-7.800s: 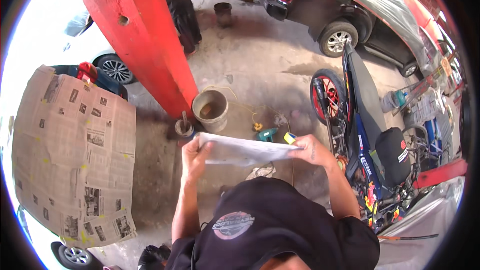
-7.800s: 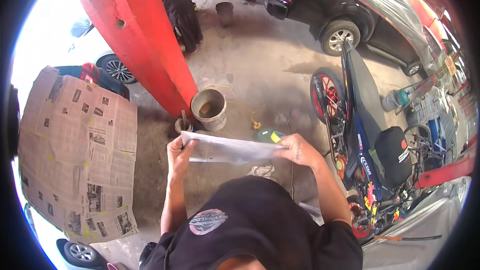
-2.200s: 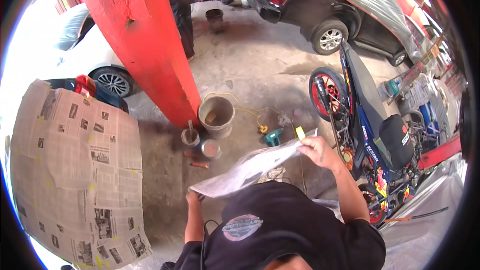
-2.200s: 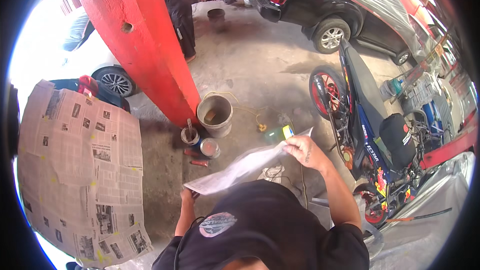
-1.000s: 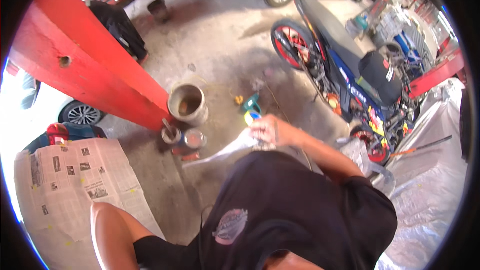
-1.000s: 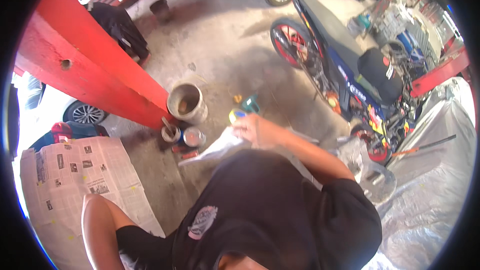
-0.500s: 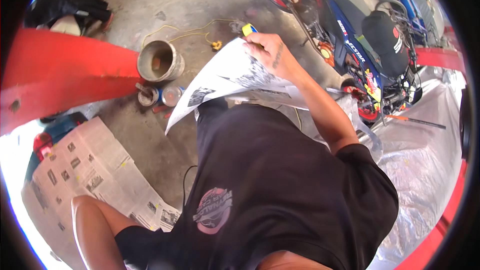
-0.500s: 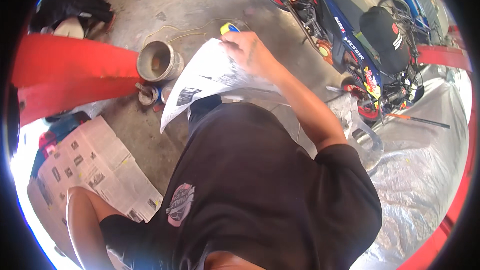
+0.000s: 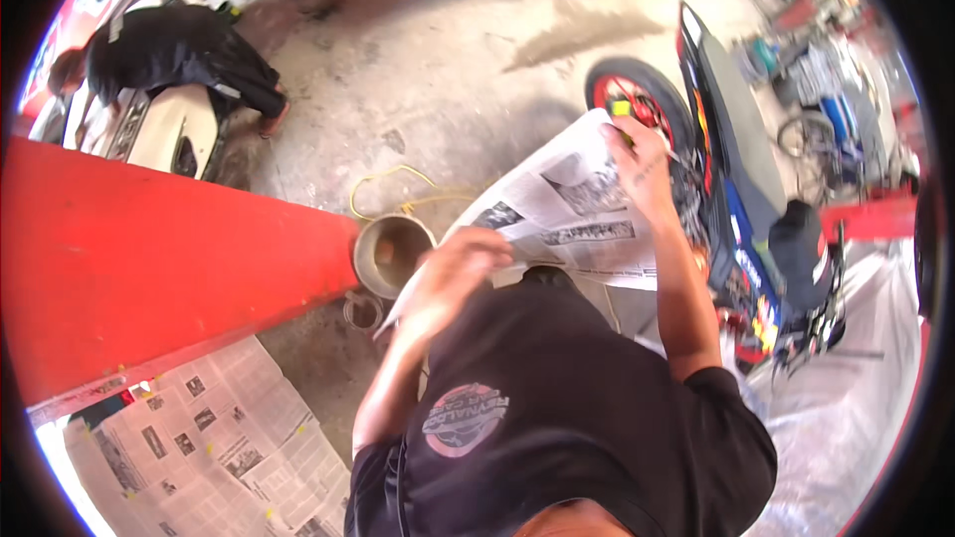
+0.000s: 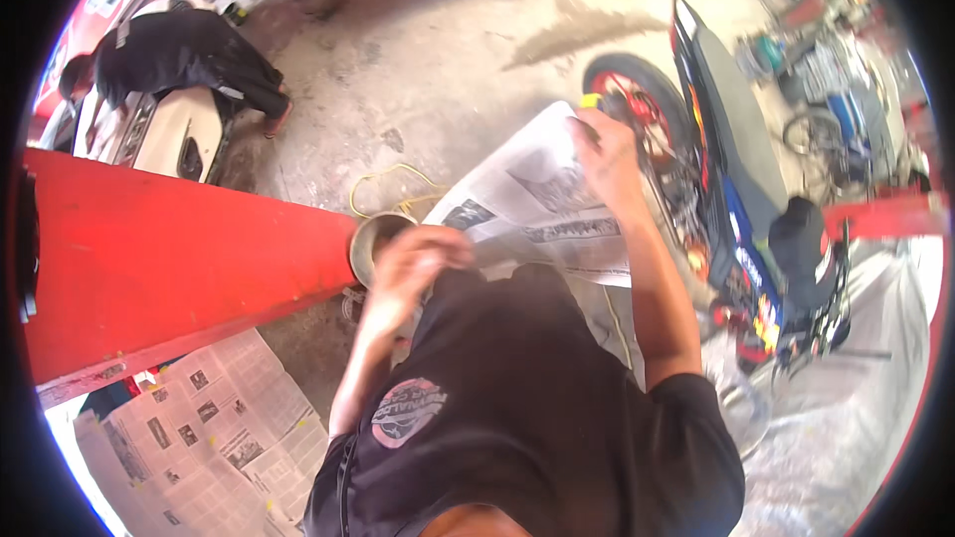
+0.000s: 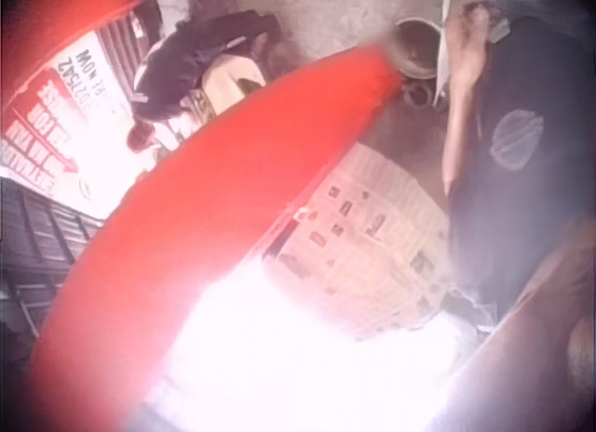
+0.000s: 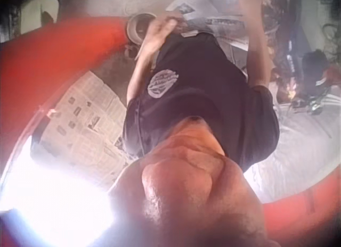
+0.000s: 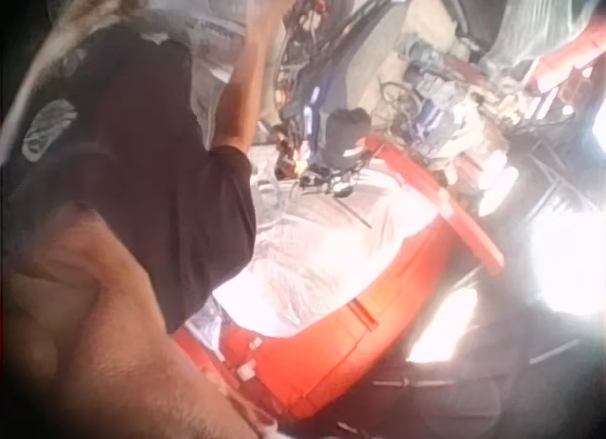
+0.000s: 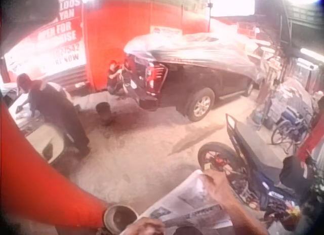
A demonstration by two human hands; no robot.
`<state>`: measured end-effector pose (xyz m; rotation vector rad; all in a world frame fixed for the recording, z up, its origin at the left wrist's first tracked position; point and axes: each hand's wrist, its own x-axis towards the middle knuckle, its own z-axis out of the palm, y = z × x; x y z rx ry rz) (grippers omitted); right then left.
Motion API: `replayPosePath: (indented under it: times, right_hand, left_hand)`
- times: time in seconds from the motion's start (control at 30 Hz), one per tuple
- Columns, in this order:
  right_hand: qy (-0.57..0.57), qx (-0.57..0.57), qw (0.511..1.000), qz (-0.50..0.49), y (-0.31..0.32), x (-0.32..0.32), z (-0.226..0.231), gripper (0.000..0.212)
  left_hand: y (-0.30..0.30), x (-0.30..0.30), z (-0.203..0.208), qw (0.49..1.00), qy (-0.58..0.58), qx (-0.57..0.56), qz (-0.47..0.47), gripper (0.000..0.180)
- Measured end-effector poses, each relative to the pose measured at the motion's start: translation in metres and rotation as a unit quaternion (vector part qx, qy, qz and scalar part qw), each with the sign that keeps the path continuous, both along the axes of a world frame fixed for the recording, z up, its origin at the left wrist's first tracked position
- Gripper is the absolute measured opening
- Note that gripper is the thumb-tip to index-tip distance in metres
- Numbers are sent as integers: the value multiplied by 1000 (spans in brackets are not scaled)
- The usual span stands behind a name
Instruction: The person covers parts of a car with newspaper and secures them using masking tape. They handle newspaper sheets and tape rolls to mask the vehicle's body panels and rear bumper area.
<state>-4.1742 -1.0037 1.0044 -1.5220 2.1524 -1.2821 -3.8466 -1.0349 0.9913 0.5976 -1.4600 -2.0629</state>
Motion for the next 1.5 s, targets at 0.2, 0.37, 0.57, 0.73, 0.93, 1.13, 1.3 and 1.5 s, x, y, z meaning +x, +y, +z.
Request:
replayPosePath:
  times: [0.2,0.37,0.57,0.73,0.93,1.13,1.3,1.5]
  right_hand:
    - [110,-97,988,42,-108,1,34,14]
    - [18,-43,998,51,-197,11,32,18]
    - [-61,-47,995,70,-349,-21,-19,21]
    - [-40,-74,992,96,-513,-45,-40,20]
    - [27,-111,991,77,-667,-88,-2,17]
    - [61,-138,989,-4,-747,-115,17,18]
    - [89,-148,981,-86,-808,-159,0,25]
    - [88,-88,988,-90,-886,-124,-11,25]
  left_hand:
    - [-117,-24,-143,954,-256,-155,-24,53]
    - [-217,-18,-124,957,-269,-90,60,48]
    - [-336,-23,-156,931,-249,-240,118,47]
    - [-446,-17,-196,877,-398,-252,96,57]
    - [-595,-60,-146,836,-423,-343,-69,58]
    - [-702,-90,-138,895,-315,-312,51,59]
    - [-806,-92,-213,928,-265,-261,33,56]
    - [-974,-91,-221,889,-324,-325,-3,50]
